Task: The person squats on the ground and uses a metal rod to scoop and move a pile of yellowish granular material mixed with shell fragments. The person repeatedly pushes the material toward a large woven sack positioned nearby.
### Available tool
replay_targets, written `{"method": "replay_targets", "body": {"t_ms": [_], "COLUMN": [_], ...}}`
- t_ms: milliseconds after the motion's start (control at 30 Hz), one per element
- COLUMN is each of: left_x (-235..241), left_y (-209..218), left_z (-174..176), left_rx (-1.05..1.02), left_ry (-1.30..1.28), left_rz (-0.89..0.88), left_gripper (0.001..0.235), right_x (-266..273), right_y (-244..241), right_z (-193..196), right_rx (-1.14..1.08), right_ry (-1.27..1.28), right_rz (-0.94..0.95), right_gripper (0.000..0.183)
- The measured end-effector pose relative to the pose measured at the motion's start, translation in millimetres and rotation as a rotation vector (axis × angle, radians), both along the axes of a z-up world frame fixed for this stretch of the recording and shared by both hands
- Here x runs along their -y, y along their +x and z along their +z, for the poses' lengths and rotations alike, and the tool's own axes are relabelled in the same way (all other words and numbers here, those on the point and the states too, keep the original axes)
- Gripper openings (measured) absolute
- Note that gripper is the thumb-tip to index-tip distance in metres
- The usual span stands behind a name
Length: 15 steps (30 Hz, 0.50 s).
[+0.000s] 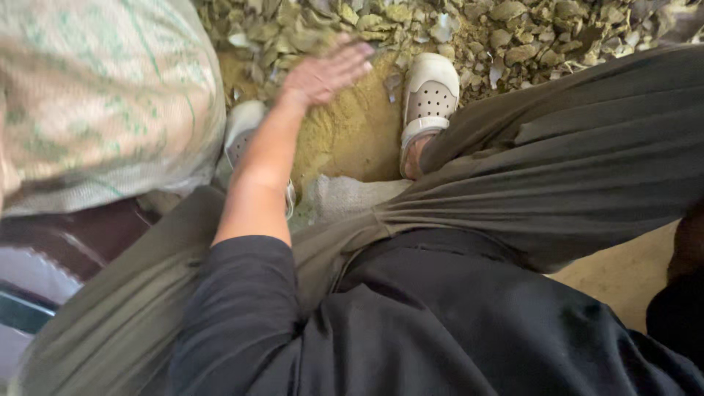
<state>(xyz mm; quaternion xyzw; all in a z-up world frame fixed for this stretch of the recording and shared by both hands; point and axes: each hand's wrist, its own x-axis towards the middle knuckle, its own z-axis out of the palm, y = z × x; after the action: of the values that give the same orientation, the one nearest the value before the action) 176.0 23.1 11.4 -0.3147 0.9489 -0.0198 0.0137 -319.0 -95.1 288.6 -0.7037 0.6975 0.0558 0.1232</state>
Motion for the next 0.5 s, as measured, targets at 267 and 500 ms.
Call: {"method": "replay_targets", "body": {"t_ms": [267, 500], "left_x": [0, -23], "left_y": [-66, -127], "left_z": [5, 5], "left_rx": [-0.318, -0.138], "left_ry": [0.366, 0.416], "left_rz": [0.272, 0.385], "left_gripper": [0.074, 0.075], "right_x": [-22, -55], "right_y": [17, 34], "right_z": [-44, -52], "right_rx": [0.171, 0.264], "right_ry": [0.061, 0.108], "right_rz": [-0.108, -0.253], "right_gripper": [0.050, 0.050]}}
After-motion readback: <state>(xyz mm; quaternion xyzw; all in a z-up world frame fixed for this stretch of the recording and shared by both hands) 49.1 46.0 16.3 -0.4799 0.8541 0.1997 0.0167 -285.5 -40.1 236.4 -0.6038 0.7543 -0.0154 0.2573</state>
